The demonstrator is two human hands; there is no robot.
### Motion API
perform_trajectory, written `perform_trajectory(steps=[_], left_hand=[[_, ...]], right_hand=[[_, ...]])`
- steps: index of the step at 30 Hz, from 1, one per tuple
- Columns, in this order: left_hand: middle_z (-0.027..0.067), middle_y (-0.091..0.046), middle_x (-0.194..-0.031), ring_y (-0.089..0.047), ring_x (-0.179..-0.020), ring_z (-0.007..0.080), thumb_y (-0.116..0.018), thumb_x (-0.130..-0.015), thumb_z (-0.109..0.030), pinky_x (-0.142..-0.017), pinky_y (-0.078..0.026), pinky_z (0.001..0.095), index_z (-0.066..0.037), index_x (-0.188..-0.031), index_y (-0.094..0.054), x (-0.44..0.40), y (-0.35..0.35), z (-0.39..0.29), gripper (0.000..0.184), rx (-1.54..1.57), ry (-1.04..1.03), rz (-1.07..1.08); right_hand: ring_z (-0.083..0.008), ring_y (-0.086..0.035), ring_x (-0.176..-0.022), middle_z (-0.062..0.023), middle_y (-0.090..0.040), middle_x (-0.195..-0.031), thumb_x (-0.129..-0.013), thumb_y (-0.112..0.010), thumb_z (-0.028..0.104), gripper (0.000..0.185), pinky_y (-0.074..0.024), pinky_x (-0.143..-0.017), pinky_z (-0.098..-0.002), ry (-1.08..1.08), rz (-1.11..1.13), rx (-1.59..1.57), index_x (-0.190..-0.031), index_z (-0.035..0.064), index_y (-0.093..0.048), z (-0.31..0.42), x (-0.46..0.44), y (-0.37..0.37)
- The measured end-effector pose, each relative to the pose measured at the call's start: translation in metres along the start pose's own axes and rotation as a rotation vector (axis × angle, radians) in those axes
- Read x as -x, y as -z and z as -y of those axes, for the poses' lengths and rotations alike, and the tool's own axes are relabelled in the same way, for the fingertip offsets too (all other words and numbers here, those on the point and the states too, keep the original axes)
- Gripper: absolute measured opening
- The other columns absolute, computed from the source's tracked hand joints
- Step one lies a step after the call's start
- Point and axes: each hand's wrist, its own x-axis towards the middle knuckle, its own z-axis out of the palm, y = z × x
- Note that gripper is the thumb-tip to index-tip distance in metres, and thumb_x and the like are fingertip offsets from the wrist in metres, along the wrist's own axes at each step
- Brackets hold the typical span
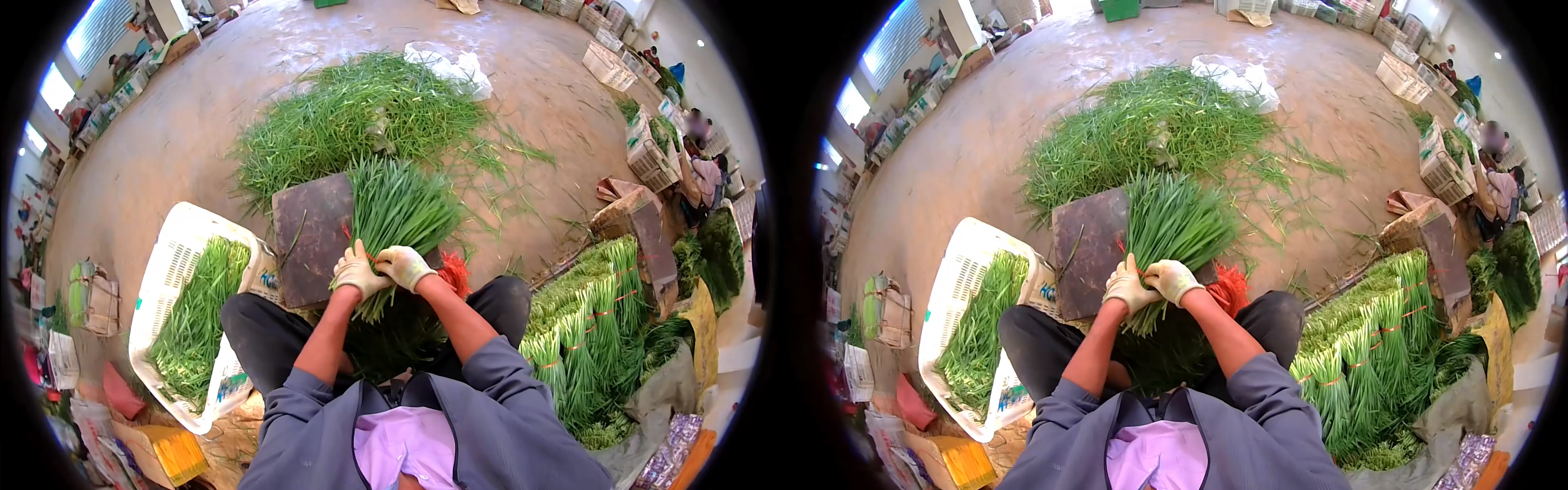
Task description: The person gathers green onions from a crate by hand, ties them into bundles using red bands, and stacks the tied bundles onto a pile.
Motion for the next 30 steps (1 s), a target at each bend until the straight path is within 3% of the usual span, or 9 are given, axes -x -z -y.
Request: perform_trajectory(steps=[3, 6, 7, 10, 13, 18, 22, 25, 30], left_hand=[[0.0268, -0.052, -0.133, -0.056, -0.119, 0.0386, -0.067, -0.085, -0.022, -0.099, -0.048, 0.0428, 0.0, -0.145, -0.031, -0.087, -0.014, 0.122, 0.073, 1.171, -0.245, 0.536], [0.0257, -0.06, -0.12, -0.063, -0.105, 0.0366, -0.055, -0.094, -0.006, -0.085, -0.054, 0.0435, -0.003, -0.139, -0.038, -0.074, 0.037, 0.103, 0.048, 1.602, 0.362, 0.474], [0.0238, -0.066, -0.106, -0.068, -0.083, 0.0348, -0.056, -0.096, -0.009, -0.07, -0.055, 0.0415, -0.002, -0.135, -0.042, -0.089, 0.028, 0.093, 0.042, 1.388, 0.516, 0.304], [0.0223, -0.07, -0.096, -0.066, -0.065, 0.0331, -0.06, -0.095, -0.015, -0.059, -0.053, 0.0391, -0.001, -0.128, -0.052, -0.116, -0.011, 0.093, 0.037, 0.943, 0.355, 0.003], [0.0158, -0.074, -0.094, -0.071, -0.083, 0.027, -0.079, -0.072, -0.043, -0.079, -0.055, 0.0389, -0.004, -0.096, -0.076, -0.108, 0.013, 0.076, 0.045, 0.299, 0.254, -0.198], [0.0165, -0.074, -0.084, -0.071, -0.072, 0.0216, -0.079, -0.072, -0.035, -0.071, -0.055, 0.0342, 0.002, -0.095, -0.076, -0.169, -0.042, 0.128, 0.044, 0.292, 0.047, -0.338], [0.0154, -0.074, -0.084, -0.07, -0.073, 0.0234, -0.081, -0.072, -0.018, -0.07, -0.056, 0.036, 0.005, -0.094, -0.074, -0.153, -0.034, 0.141, 0.032, 0.532, 0.112, -0.17], [0.0124, -0.075, -0.094, -0.072, -0.086, 0.0228, -0.073, -0.076, -0.038, -0.08, -0.054, 0.0353, -0.007, -0.098, -0.077, -0.131, -0.025, 0.131, 0.038, 0.316, 0.097, -0.099], [0.0094, -0.074, -0.078, -0.068, -0.07, 0.0158, -0.08, -0.076, -0.02, -0.071, -0.053, 0.0315, -0.003, -0.088, -0.077, -0.1, -0.035, 0.122, 0.021, 0.654, 0.186, -0.326]], right_hand=[[-0.0349, -0.066, -0.089, -0.0165, -0.07, -0.09, -0.084, -0.068, 0.026, 0.021, -0.0524, -0.079, -0.043, -0.041, 0.072, -0.013, -0.095, 0.0078, -0.073, 0.005, -0.003, 0.004], [-0.0346, -0.066, -0.091, -0.0162, -0.07, -0.093, -0.085, -0.068, 0.025, 0.022, -0.0524, -0.082, -0.0428, -0.076, 0.112, 0.007, -0.097, 0.0084, -0.074, 0.011, -0.006, 0.006], [-0.0345, -0.066, -0.091, -0.0162, -0.07, -0.093, -0.085, -0.068, 0.025, 0.023, -0.0525, -0.082, -0.0429, -0.087, 0.124, 0.019, -0.098, 0.0082, -0.074, 0.01, -0.008, 0.005], [-0.0342, -0.067, -0.091, -0.0158, -0.071, -0.092, -0.085, -0.066, 0.025, 0.022, -0.0529, -0.081, -0.0437, -0.063, 0.149, 0.041, -0.099, 0.0101, -0.074, 0.012, -0.011, 0.01], [-0.0335, -0.069, -0.091, -0.0143, -0.071, -0.102, -0.083, -0.063, 0.023, 0.027, -0.054, -0.081, -0.0432, -0.065, 0.183, -0.061, -0.108, 0.0164, -0.073, 0.026, -0.016, 0.014], [-0.0331, -0.069, -0.088, -0.0136, -0.072, -0.092, -0.081, -0.067, 0.027, 0.025, -0.0543, -0.079, -0.0421, -0.132, 0.163, -0.003, -0.101, 0.0142, -0.075, 0.008, -0.033, -0.023], [-0.0335, -0.07, -0.086, -0.0143, -0.072, -0.09, -0.081, -0.067, 0.027, 0.021, -0.0546, -0.077, -0.0426, -0.075, 0.192, 0.077, -0.092, 0.0107, -0.076, 0.031, -0.018, -0.007], [-0.0319, -0.07, -0.088, -0.0156, -0.071, -0.097, -0.081, -0.061, 0.023, 0.029, -0.0545, -0.078, -0.0427, -0.107, 0.221, -0.021, -0.105, 0.016, -0.074, 0.031, -0.011, -0.001], [-0.0355, -0.067, -0.089, -0.016, -0.07, -0.092, -0.091, -0.06, 0.028, 0.025, -0.0523, -0.08, -0.0444, -0.145, 0.191, 0.026, -0.1, 0.0092, -0.072, 0.012, -0.017, 0.014]])
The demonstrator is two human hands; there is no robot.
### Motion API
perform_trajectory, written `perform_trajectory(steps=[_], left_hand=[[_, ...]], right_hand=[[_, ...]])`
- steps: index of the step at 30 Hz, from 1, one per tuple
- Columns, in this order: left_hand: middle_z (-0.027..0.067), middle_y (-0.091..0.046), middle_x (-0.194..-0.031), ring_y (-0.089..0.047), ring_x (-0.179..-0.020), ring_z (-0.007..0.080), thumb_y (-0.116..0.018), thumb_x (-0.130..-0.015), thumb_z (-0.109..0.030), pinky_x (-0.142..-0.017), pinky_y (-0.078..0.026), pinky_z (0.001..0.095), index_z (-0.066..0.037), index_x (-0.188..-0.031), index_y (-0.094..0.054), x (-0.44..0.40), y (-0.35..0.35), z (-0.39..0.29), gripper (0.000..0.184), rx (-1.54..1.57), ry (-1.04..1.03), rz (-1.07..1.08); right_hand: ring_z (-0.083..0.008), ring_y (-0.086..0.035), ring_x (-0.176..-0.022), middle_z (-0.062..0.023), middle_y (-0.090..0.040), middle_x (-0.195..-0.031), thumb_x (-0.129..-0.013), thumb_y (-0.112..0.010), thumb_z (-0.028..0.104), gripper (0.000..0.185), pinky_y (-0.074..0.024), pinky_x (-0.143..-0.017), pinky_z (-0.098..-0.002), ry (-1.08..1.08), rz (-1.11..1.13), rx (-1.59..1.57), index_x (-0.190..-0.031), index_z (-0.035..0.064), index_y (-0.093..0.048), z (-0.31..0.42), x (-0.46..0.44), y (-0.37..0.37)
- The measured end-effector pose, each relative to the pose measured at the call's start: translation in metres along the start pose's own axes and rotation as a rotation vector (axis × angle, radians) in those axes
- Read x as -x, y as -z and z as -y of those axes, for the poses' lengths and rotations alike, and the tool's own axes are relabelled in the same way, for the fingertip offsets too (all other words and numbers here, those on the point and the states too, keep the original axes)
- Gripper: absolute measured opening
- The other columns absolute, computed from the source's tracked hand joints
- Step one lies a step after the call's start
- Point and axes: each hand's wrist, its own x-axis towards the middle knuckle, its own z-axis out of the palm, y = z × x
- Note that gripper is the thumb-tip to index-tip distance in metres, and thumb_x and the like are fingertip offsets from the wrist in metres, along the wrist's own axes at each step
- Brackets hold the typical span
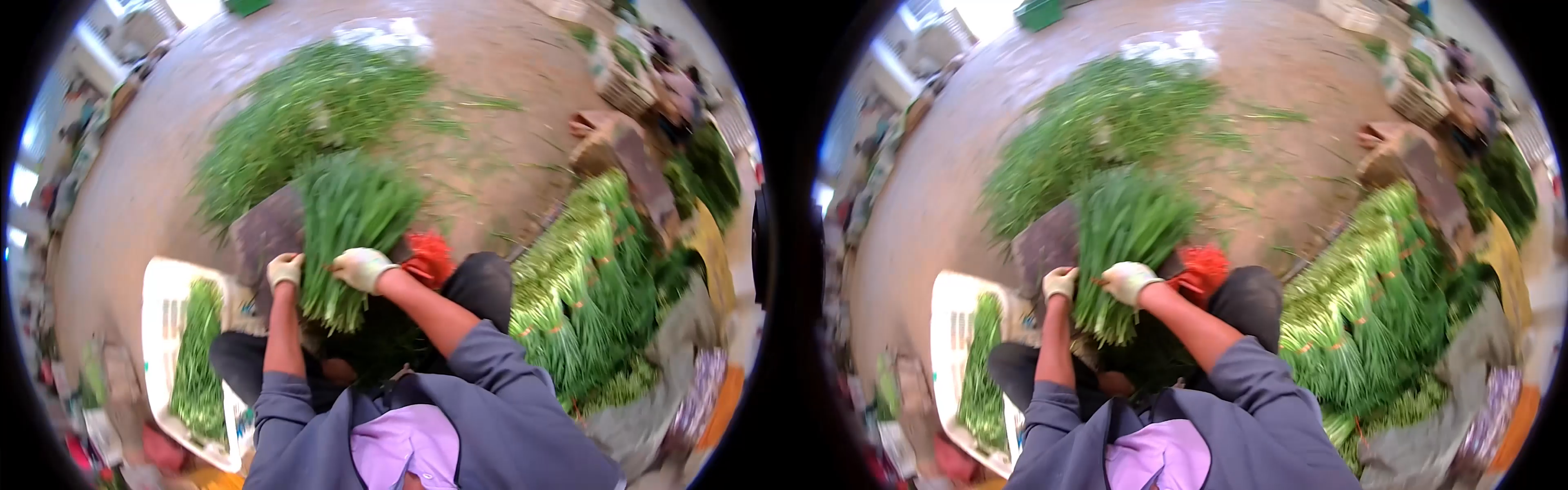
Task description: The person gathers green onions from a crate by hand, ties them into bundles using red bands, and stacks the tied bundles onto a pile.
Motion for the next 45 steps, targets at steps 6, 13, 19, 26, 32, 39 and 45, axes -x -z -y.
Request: perform_trajectory(steps=[6, 13, 19, 26, 32, 39, 45], left_hand=[[0.0066, -0.07, -0.07, -0.061, -0.06, 0.0119, -0.076, -0.081, -0.014, -0.06, -0.049, 0.0294, -0.003, -0.084, -0.074, 0.045, -0.003, -0.051, 0.012, -0.011, -0.267, -0.1], [0.0147, -0.068, -0.072, -0.067, -0.067, 0.0292, -0.073, -0.081, -0.013, -0.066, -0.053, 0.038, -0.004, -0.079, -0.07, 0.098, -0.029, -0.082, 0.01, -0.102, -0.379, -0.237], [0.0114, -0.072, -0.074, -0.067, -0.065, 0.0162, -0.076, -0.08, -0.012, -0.067, -0.053, 0.0302, -0.002, -0.086, -0.074, 0.099, -0.029, -0.074, 0.012, 0.116, -0.22, -0.151], [0.0101, -0.073, -0.078, -0.067, -0.069, 0.0133, -0.077, -0.079, -0.01, -0.069, -0.054, 0.0289, -0.001, -0.088, -0.075, 0.097, -0.027, -0.068, 0.014, 0.208, -0.182, -0.107], [0.0105, -0.074, -0.079, -0.068, -0.07, 0.0144, -0.076, -0.079, -0.012, -0.071, -0.054, 0.0293, -0.001, -0.089, -0.075, 0.098, -0.026, -0.064, 0.014, 0.232, -0.214, -0.09], [0.0076, -0.071, -0.094, -0.064, -0.083, 0.0145, -0.063, -0.087, -0.013, -0.079, -0.052, 0.0293, 0.003, -0.101, -0.072, 0.084, -0.029, -0.038, 0.023, 0.548, -0.141, 0.18], [0.0057, -0.07, -0.097, -0.062, -0.085, 0.0134, -0.064, -0.096, -0.02, -0.078, -0.05, 0.0286, 0.003, -0.102, -0.07, 0.067, -0.027, -0.019, 0.025, 0.693, -0.12, 0.26]], right_hand=[[-0.0343, -0.067, -0.09, -0.0142, -0.071, -0.093, -0.091, -0.06, 0.029, 0.024, -0.0528, -0.08, -0.0451, 0.04, -0.046, 0.061, -0.097, 0.0093, -0.072, 0.003, 0.005, -0.005], [-0.0349, -0.066, -0.084, -0.0142, -0.067, -0.084, -0.089, -0.061, 0.029, 0.022, -0.0522, -0.074, -0.046, 0.11, -0.323, 0.015, -0.086, 0.009, -0.069, 0.002, 0.005, -0.019], [-0.0355, -0.066, -0.085, -0.0147, -0.068, -0.086, -0.089, -0.059, 0.032, 0.024, -0.0529, -0.074, -0.0468, 0.054, -0.214, 0.101, -0.086, 0.0094, -0.069, 0.006, 0.002, -0.017], [-0.0362, -0.068, -0.089, -0.0171, -0.071, -0.092, -0.091, -0.056, 0.031, 0.028, -0.0542, -0.077, -0.0465, 0.031, -0.117, 0.155, -0.091, 0.0089, -0.073, 0.012, 0.0, -0.011], [-0.0359, -0.068, -0.089, -0.0178, -0.071, -0.094, -0.091, -0.054, 0.031, 0.028, -0.0544, -0.078, -0.0467, 0.043, -0.166, 0.145, -0.093, 0.0095, -0.073, 0.011, 0.001, -0.013], [-0.0353, -0.071, -0.09, -0.0185, -0.072, -0.096, -0.082, -0.057, 0.026, 0.027, -0.0566, -0.077, -0.0441, -0.055, -0.059, 0.141, -0.092, 0.0105, -0.076, 0.02, -0.001, -0.007], [-0.0337, -0.071, -0.078, -0.0149, -0.072, -0.082, -0.085, -0.061, 0.024, 0.022, -0.0562, -0.066, -0.0439, -0.019, -0.184, 0.158, -0.082, 0.008, -0.076, 0.022, -0.003, -0.02]])
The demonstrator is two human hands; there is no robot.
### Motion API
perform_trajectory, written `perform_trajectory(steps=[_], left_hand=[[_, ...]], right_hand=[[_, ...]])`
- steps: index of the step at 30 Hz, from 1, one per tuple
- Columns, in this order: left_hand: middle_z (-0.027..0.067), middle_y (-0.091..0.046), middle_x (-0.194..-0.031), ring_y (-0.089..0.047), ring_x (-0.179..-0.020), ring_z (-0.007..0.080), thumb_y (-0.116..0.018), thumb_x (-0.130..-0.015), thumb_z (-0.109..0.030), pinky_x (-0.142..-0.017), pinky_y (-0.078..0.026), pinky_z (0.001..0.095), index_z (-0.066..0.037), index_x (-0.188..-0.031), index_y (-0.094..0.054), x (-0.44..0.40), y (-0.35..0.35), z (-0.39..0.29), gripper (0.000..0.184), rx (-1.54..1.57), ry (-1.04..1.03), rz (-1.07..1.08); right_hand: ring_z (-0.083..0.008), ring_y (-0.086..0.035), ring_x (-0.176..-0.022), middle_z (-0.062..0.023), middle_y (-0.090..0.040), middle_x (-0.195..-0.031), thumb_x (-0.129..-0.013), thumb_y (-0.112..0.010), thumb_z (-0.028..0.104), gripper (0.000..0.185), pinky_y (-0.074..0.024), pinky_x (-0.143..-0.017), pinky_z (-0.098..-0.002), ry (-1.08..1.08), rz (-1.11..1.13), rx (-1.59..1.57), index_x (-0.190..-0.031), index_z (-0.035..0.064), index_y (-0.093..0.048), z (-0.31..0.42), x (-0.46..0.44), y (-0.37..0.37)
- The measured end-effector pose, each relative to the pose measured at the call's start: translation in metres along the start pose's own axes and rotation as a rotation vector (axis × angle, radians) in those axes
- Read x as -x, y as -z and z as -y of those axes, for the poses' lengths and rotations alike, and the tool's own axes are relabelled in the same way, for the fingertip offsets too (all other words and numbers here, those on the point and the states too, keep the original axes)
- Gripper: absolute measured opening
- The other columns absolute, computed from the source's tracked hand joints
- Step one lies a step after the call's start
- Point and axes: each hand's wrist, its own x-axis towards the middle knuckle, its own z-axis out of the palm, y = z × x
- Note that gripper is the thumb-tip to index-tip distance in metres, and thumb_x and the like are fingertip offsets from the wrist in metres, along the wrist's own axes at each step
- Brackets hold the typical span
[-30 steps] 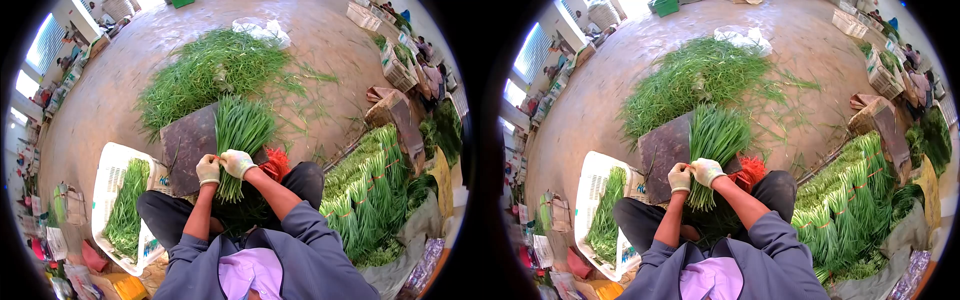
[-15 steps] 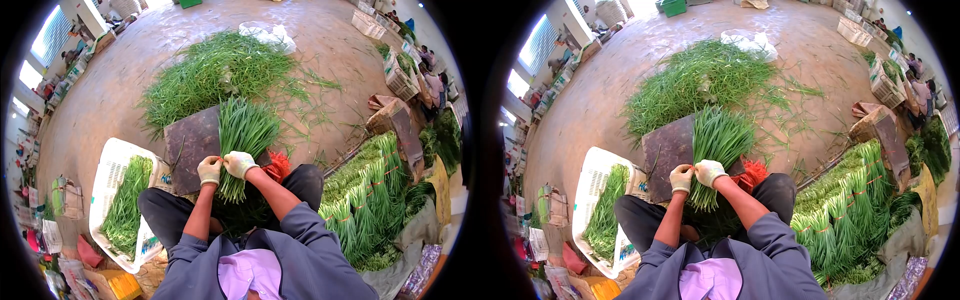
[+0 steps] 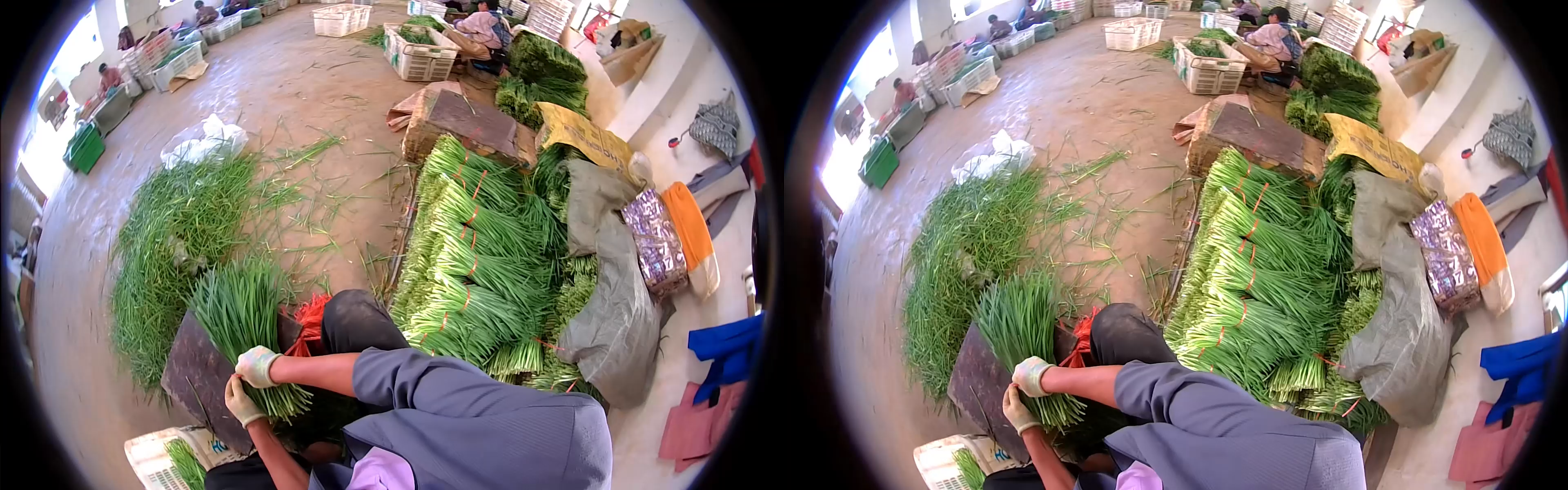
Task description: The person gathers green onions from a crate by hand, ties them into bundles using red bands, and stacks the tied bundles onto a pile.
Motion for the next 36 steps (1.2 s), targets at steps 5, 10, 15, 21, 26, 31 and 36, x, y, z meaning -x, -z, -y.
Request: perform_trajectory(steps=[5, 10, 15, 21, 26, 31, 36], left_hand=[[0.0048, -0.07, -0.094, -0.061, -0.083, 0.013, -0.067, -0.094, -0.018, -0.078, -0.049, 0.0283, 0.002, -0.102, -0.07, 0.0, -0.005, -0.006, 0.022, -0.014, 0.022, -0.049], [0.0027, -0.069, -0.087, -0.059, -0.077, 0.0111, -0.069, -0.093, -0.015, -0.072, -0.047, 0.0263, 0.001, -0.096, -0.069, -0.001, -0.006, -0.006, 0.016, -0.116, -0.129, -0.071], [0.001, -0.064, -0.082, -0.053, -0.071, 0.0098, -0.068, -0.093, -0.012, -0.067, -0.045, 0.0258, -0.001, -0.089, -0.067, -0.003, -0.013, -0.02, 0.012, -0.264, -0.174, -0.162], [0.0055, -0.056, -0.084, -0.054, -0.08, 0.0175, -0.066, -0.088, -0.004, -0.077, -0.045, 0.0313, 0.001, -0.083, -0.061, 0.032, -0.047, -0.054, 0.009, -0.558, -0.538, -0.088], [0.0079, -0.057, -0.087, -0.056, -0.08, 0.021, -0.065, -0.087, -0.004, -0.077, -0.046, 0.0331, 0.001, -0.082, -0.062, 0.032, -0.046, -0.069, 0.008, -0.619, -0.577, -0.139], [0.0116, -0.069, -0.09, -0.064, -0.084, 0.0235, -0.067, -0.085, -0.009, -0.08, -0.05, 0.0344, -0.001, -0.088, -0.069, 0.037, -0.061, -0.088, 0.008, -0.752, -0.526, -0.134], [0.0217, -0.063, -0.123, -0.062, -0.114, 0.0317, -0.087, -0.069, -0.039, -0.097, -0.048, 0.0403, 0.003, -0.13, -0.055, 0.03, -0.02, -0.094, 0.081, -0.865, -0.234, -0.119]], right_hand=[[-0.0335, -0.071, -0.078, -0.015, -0.072, -0.083, -0.083, -0.062, 0.024, 0.021, -0.0564, -0.065, -0.0438, 0.011, -0.004, 0.027, -0.082, 0.0081, -0.076, -0.002, -0.002, -0.003], [-0.0325, -0.072, -0.082, -0.0148, -0.073, -0.086, -0.081, -0.065, 0.02, 0.018, -0.0571, -0.069, -0.0415, -0.048, 0.036, 0.016, -0.085, 0.0079, -0.076, 0.003, -0.002, 0.007], [-0.0322, -0.072, -0.084, -0.0155, -0.073, -0.087, -0.079, -0.067, 0.015, 0.015, -0.0574, -0.071, -0.0413, -0.134, 0.023, -0.003, -0.087, 0.0081, -0.076, -0.003, -0.001, 0.006], [-0.0351, -0.07, -0.081, -0.0162, -0.072, -0.086, -0.077, -0.067, 0.014, 0.013, -0.0552, -0.071, -0.0419, -0.113, -0.178, -0.249, -0.084, 0.0071, -0.075, -0.005, -0.001, -0.001], [-0.0356, -0.068, -0.076, -0.02, -0.069, -0.081, -0.076, -0.069, 0.022, 0.02, -0.0526, -0.069, -0.0413, 0.052, -0.177, -0.605, -0.084, 0.0045, -0.074, -0.02, -0.011, -0.025], [-0.0347, -0.068, -0.083, -0.0166, -0.07, -0.089, -0.082, -0.058, 0.024, 0.022, -0.0537, -0.077, -0.0425, 0.124, -0.242, -0.305, -0.085, 0.0089, -0.073, -0.025, -0.003, -0.021], [-0.0121, -0.058, -0.059, -0.0044, -0.065, -0.072, -0.096, -0.058, 0.026, 0.027, -0.0472, -0.056, -0.0296, -0.133, 0.014, -0.874, -0.096, 0.0022, -0.072, -0.025, -0.003, -0.013]])
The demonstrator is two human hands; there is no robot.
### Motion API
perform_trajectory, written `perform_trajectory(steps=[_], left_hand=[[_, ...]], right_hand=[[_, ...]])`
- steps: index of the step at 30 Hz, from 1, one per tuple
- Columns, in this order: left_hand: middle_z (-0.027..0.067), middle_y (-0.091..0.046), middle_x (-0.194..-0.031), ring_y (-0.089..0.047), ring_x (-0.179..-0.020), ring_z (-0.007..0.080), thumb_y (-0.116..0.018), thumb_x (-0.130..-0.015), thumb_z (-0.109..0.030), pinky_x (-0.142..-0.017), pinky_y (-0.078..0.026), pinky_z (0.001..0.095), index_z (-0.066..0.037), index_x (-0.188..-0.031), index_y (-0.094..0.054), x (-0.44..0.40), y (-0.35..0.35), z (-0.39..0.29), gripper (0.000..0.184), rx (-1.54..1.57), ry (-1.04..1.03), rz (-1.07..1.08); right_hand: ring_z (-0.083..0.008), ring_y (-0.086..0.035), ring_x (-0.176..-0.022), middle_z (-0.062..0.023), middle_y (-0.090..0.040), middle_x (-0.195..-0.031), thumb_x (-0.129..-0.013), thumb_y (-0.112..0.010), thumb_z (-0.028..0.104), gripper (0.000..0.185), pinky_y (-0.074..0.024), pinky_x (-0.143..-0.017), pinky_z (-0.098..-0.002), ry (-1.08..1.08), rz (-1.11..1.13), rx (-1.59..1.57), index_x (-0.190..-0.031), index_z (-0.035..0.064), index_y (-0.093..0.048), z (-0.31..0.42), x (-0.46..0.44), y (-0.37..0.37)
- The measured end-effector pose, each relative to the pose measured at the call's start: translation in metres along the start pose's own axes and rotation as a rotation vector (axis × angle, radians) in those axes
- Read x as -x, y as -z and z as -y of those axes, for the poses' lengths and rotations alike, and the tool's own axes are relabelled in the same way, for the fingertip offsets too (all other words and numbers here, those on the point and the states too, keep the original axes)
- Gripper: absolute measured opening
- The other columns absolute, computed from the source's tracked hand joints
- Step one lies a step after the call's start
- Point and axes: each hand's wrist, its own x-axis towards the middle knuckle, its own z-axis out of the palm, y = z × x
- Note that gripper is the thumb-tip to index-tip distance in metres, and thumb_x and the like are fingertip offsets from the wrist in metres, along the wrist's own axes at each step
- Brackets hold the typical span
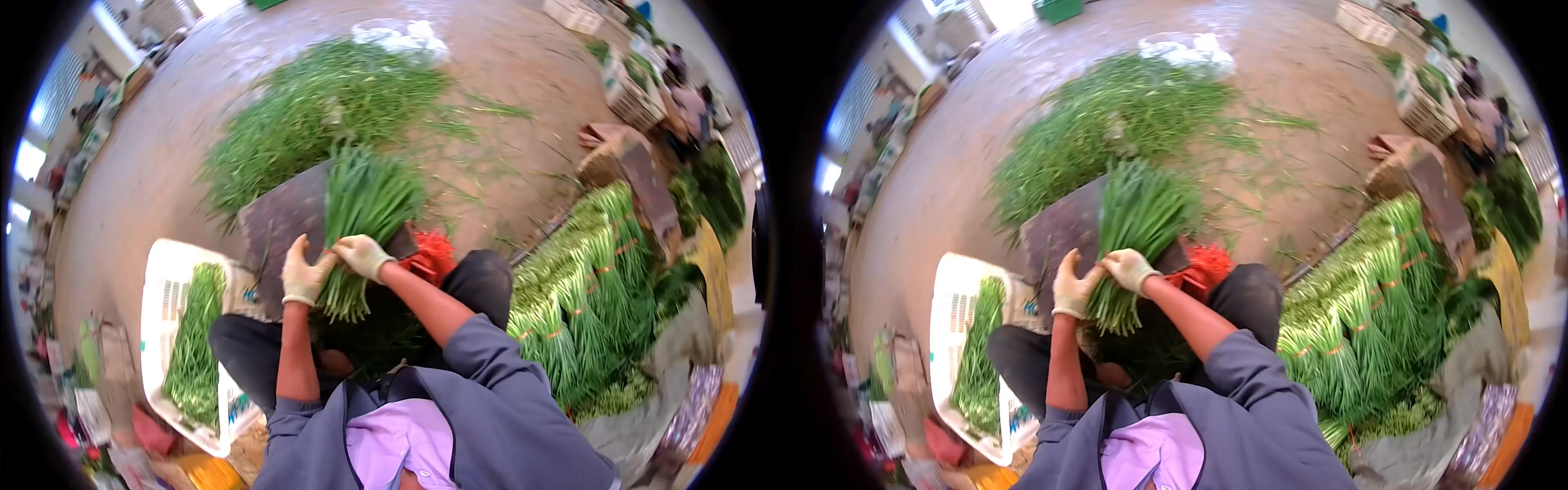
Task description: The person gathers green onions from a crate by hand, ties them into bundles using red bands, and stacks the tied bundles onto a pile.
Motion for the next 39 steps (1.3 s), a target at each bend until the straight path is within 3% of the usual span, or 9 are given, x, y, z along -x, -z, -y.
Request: perform_trajectory(steps=[3, 7, 9, 13, 16, 20, 22, 31, 39], left_hand=[[0.0281, -0.046, -0.141, -0.047, -0.131, 0.0381, -0.092, -0.051, -0.049, -0.109, -0.039, 0.0429, 0.009, -0.145, -0.032, 0.013, 0.006, -0.019, 0.126, -0.239, 0.017, 0.273], [0.0214, -0.04, -0.144, -0.044, -0.131, 0.0362, -0.09, -0.046, -0.056, -0.109, -0.037, 0.045, 0.002, -0.15, -0.023, 0.028, -0.03, -0.047, 0.137, -0.656, 0.176, 0.326], [0.0218, -0.049, -0.135, -0.053, -0.122, 0.0369, -0.09, -0.048, -0.055, -0.103, -0.043, 0.0444, 0.001, -0.149, -0.026, 0.026, -0.046, -0.028, 0.132, -0.653, 0.159, 0.253], [0.0191, -0.064, -0.115, -0.064, -0.106, 0.0374, -0.084, -0.058, -0.05, -0.092, -0.052, 0.0408, -0.002, -0.147, -0.032, 0.011, -0.023, -0.016, 0.114, -0.477, 0.218, 0.288], [0.0191, -0.068, -0.113, -0.066, -0.104, 0.0326, -0.084, -0.056, -0.042, -0.094, -0.051, 0.0394, -0.002, -0.138, -0.046, 0.008, 0.004, -0.016, 0.099, -0.176, 0.235, 0.31], [0.0097, -0.069, -0.113, -0.067, -0.097, 0.02, -0.083, -0.072, -0.023, -0.088, -0.052, 0.0342, -0.001, -0.127, -0.058, 0.009, 0.001, 0.024, 0.064, 0.62, 0.281, 0.45], [0.0062, -0.067, -0.113, -0.065, -0.098, 0.0156, -0.078, -0.081, -0.017, -0.087, -0.052, 0.0319, -0.002, -0.124, -0.06, 0.015, 0.001, 0.032, 0.05, 0.975, 0.442, 0.538], [0.0061, -0.066, -0.114, -0.062, -0.098, 0.0148, -0.074, -0.089, -0.034, -0.089, -0.049, 0.0314, 0.0, -0.127, -0.057, 0.022, -0.018, 0.052, 0.054, 1.026, 0.399, 0.47], [0.0119, -0.062, -0.121, -0.058, -0.108, 0.0178, -0.071, -0.088, -0.045, -0.096, -0.045, 0.0324, 0.003, -0.134, -0.05, 0.023, -0.032, 0.059, 0.07, 0.812, 0.363, 0.35]], right_hand=[[-0.0086, -0.054, -0.058, 0.001, -0.063, -0.07, -0.097, -0.058, 0.026, 0.028, -0.0435, -0.054, -0.0256, -0.114, 0.041, -0.169, -0.093, 0.001, -0.072, -0.001, -0.006, -0.002], [-0.0132, -0.059, -0.067, -0.006, -0.068, -0.074, -0.096, -0.058, 0.025, 0.03, -0.0476, -0.064, -0.0303, 0.012, -0.046, 0.035, -0.091, -0.0022, -0.071, -0.008, -0.012, -0.007], [-0.0168, -0.062, -0.071, -0.0099, -0.069, -0.077, -0.095, -0.058, 0.024, 0.029, -0.0488, -0.069, -0.0327, 0.044, -0.052, 0.118, -0.091, -0.0021, -0.07, 0.002, -0.005, -0.01], [-0.0151, -0.057, -0.066, -0.0061, -0.065, -0.072, -0.096, -0.057, 0.022, 0.026, -0.0469, -0.065, -0.0325, 0.594, -0.105, 0.441, -0.086, -0.0004, -0.067, 0.016, 0.01, -0.011], [-0.012, -0.053, -0.065, -0.0048, -0.062, -0.069, -0.096, -0.06, 0.022, 0.026, -0.0457, -0.063, -0.0306, 0.245, -0.084, -0.159, -0.086, -0.0013, -0.066, 0.049, 0.028, 0.006], [-0.0201, -0.067, -0.085, -0.0139, -0.071, -0.09, -0.091, -0.067, 0.022, 0.026, -0.0517, -0.078, -0.0314, 0.101, -0.351, 0.009, -0.101, -0.0025, -0.068, 0.041, 0.026, 0.041], [-0.0238, -0.069, -0.083, -0.0159, -0.072, -0.09, -0.088, -0.068, 0.024, 0.028, -0.0525, -0.077, -0.0349, 0.023, -0.229, 0.138, -0.099, -0.0014, -0.07, 0.017, 0.023, 0.039], [-0.0293, -0.068, -0.074, -0.0183, -0.069, -0.077, -0.085, -0.069, 0.039, 0.038, -0.0521, -0.072, -0.0379, 0.074, -0.027, 0.421, -0.089, 0.0014, -0.074, 0.009, 0.038, -0.003], [-0.0365, -0.069, -0.081, -0.0239, -0.068, -0.077, -0.08, -0.069, 0.048, 0.053, -0.0515, -0.075, -0.0429, -0.182, -0.064, 0.366, -0.084, -0.0039, -0.071, -0.008, 0.026, -0.007]])
